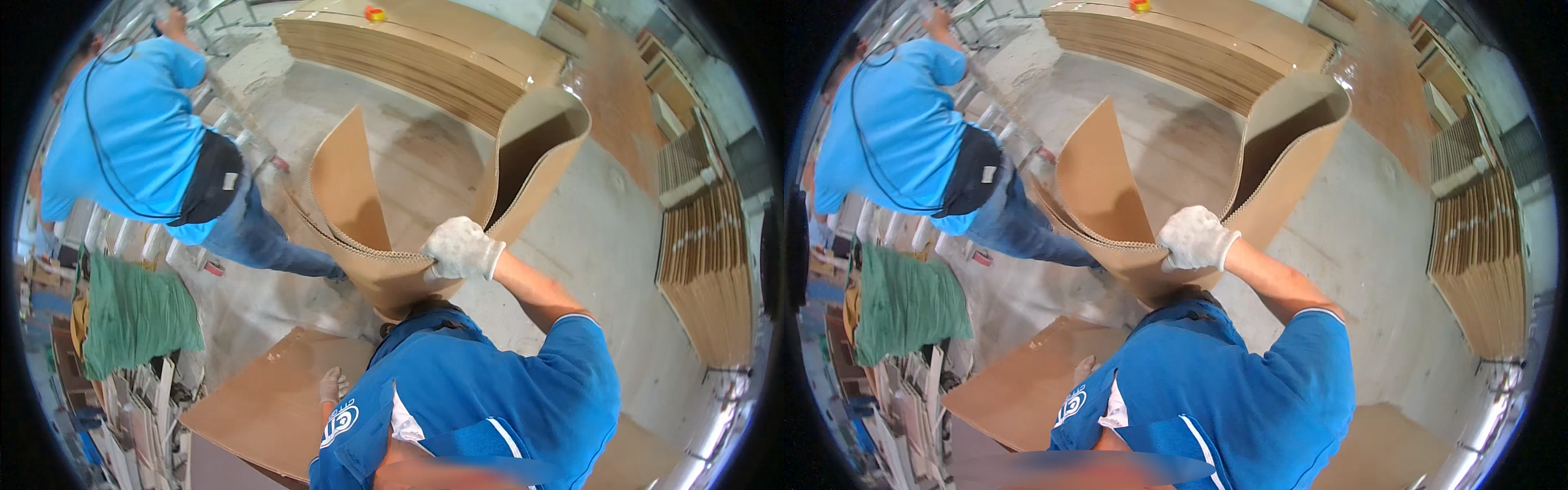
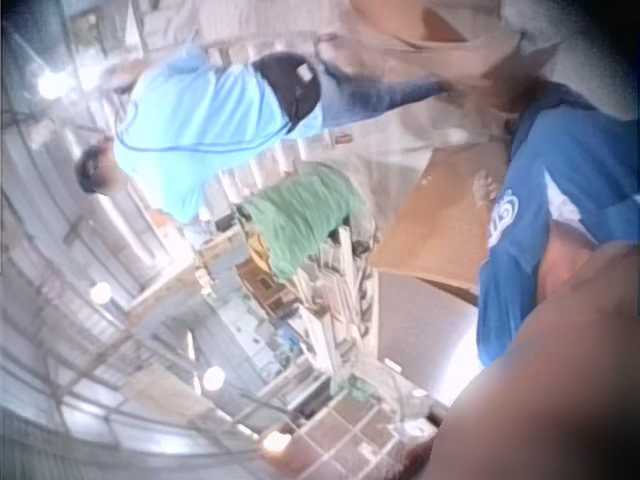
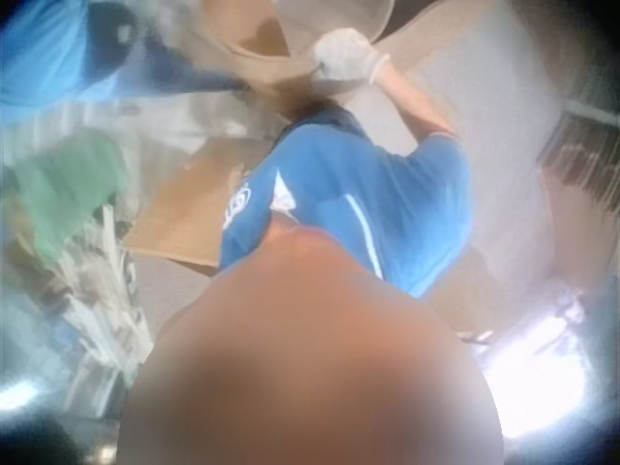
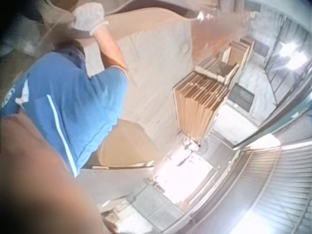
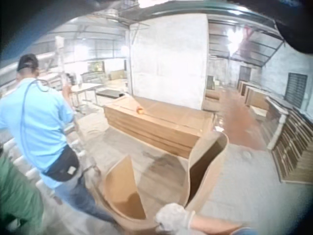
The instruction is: The person picks up and folds large corrugated cardboard sheets, then carries them across the room. They place a sheet on a table and smooth it with both hands. The person continues to fold and stack cardboard pieces on the floor.
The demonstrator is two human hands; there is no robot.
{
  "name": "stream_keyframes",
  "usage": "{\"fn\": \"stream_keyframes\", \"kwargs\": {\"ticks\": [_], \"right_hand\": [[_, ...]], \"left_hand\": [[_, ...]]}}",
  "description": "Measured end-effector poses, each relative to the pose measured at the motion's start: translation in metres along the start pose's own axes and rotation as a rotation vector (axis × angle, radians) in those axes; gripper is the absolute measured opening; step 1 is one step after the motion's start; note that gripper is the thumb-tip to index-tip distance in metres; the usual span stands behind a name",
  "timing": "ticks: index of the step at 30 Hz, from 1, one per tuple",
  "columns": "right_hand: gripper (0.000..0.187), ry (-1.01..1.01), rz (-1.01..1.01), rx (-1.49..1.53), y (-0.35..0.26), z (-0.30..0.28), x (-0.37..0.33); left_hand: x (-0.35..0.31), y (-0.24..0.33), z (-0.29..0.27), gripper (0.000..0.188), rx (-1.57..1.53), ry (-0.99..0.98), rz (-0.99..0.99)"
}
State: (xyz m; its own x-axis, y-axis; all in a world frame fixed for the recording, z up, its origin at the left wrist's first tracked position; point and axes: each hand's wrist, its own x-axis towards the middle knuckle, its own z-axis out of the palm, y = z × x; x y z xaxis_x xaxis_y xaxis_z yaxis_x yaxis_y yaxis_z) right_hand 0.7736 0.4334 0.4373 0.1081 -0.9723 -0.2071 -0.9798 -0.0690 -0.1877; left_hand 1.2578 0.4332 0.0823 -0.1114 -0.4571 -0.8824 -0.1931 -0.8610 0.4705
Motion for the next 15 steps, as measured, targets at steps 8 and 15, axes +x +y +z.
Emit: {"fn": "stream_keyframes", "kwargs": {"ticks": [8, 15], "right_hand": [[0.035, 0.16, 0.284, 0.129, 0.053, -0.017, -0.013], [0.035, 0.314, 0.312, 0.147, 0.093, -0.014, 0.034]], "left_hand": [[0.021, 0.022, 0.006, 0.037, 0.133, 0.105, -0.074], [0.058, 0.064, 0.037, 0.035, 0.052, 0.164, -0.111]]}}
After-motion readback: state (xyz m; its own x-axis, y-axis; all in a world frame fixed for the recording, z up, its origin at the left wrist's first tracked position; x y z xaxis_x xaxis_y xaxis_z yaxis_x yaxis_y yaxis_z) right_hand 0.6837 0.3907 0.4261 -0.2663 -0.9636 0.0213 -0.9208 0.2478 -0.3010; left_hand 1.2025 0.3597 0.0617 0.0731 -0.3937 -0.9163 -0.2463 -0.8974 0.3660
